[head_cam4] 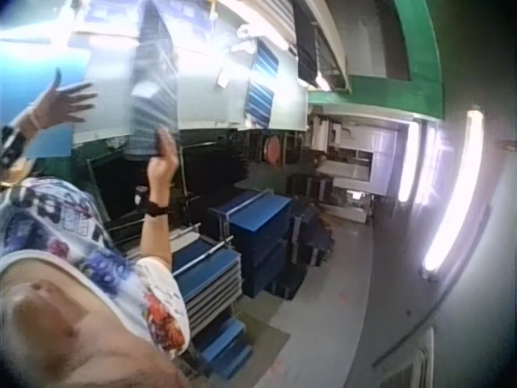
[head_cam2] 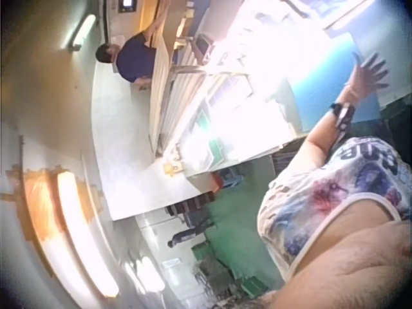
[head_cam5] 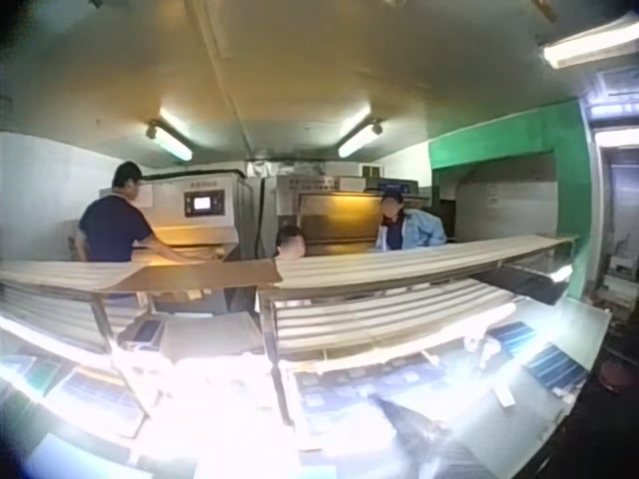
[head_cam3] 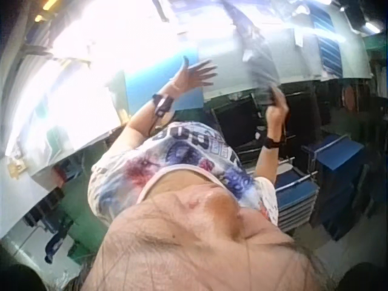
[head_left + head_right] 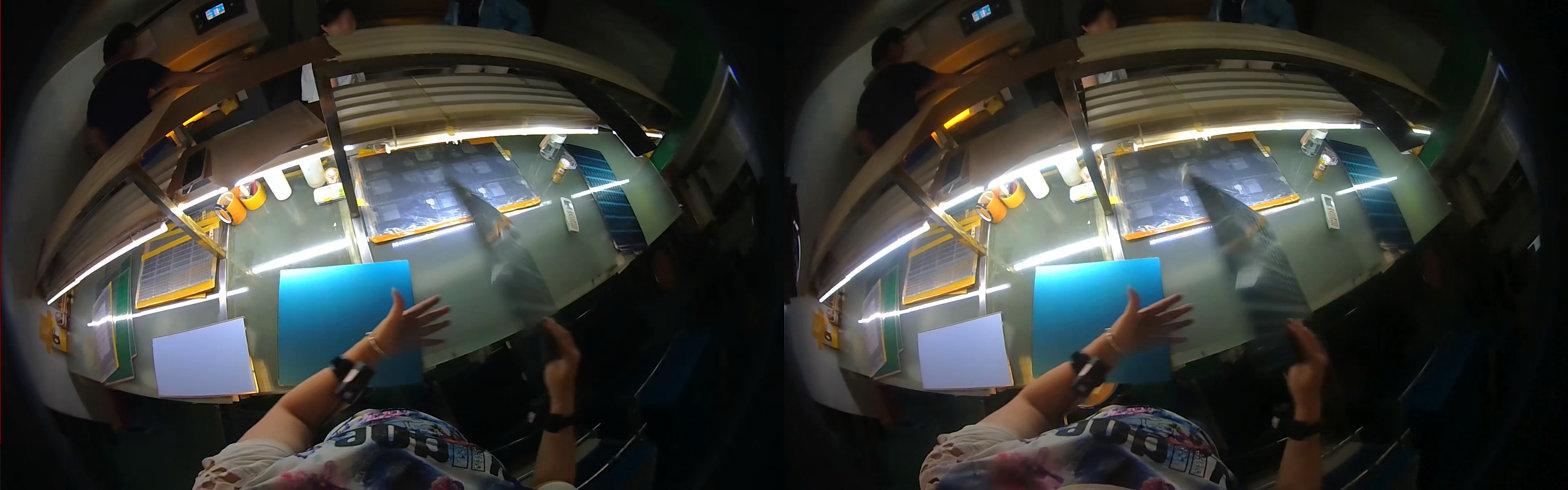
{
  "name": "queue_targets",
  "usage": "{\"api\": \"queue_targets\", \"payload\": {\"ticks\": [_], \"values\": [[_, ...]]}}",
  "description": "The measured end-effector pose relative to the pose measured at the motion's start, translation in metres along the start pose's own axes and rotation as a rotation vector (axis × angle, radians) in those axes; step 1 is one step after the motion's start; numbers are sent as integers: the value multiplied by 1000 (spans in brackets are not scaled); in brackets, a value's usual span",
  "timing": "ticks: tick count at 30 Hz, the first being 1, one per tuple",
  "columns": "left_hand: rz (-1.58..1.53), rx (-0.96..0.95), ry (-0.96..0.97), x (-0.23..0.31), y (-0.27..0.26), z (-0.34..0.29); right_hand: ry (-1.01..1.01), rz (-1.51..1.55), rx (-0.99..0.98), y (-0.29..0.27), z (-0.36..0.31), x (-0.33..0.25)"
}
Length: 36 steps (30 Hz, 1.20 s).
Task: Inspecting and sorting industrial components sheets at a fabrication workstation.
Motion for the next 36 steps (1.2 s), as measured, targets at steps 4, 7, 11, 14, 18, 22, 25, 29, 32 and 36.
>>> {"api": "queue_targets", "payload": {"ticks": [4, 7, 11, 14, 18, 22, 25, 29, 32, 36], "values": [[-351, 239, 78, -45, -46, 46, -190, -465, -356, 97, -23, -20], [-384, 334, 13, -89, -95, 50, -100, -325, -652, 161, -68, -11], [-375, 367, 43, -95, -96, 45, -65, -429, -481, 192, -86, -7], [-341, 419, 57, -88, -92, 35, -76, -349, -365, 186, -79, -7], [-390, 243, 47, -83, -86, 36, 121, -343, -381, 159, -55, 5], [719, 877, -349, -86, -165, 30, -51, -508, -85, 67, 38, -12], [949, 961, -318, -82, -155, 34, -428, -570, 77, 19, 65, -135], [544, 1014, -398, -104, -157, 45, -656, -564, -24, 6, 54, -202], [1780, -237, -23, -106, -149, 56, -457, -724, -200, 31, 35, -167], [378, 228, 204, 14, -91, -32, -183, -593, -304, 59, 0, -75]]}}
Point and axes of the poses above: each hand's wrist, its own z-axis towards the middle knuckle, its own y-axis out of the palm, x = y × z, the point moved 8 cm from there along z, towards the middle knuckle, and after that the axes turned 3 degrees about -z, right-handed, at the moved point
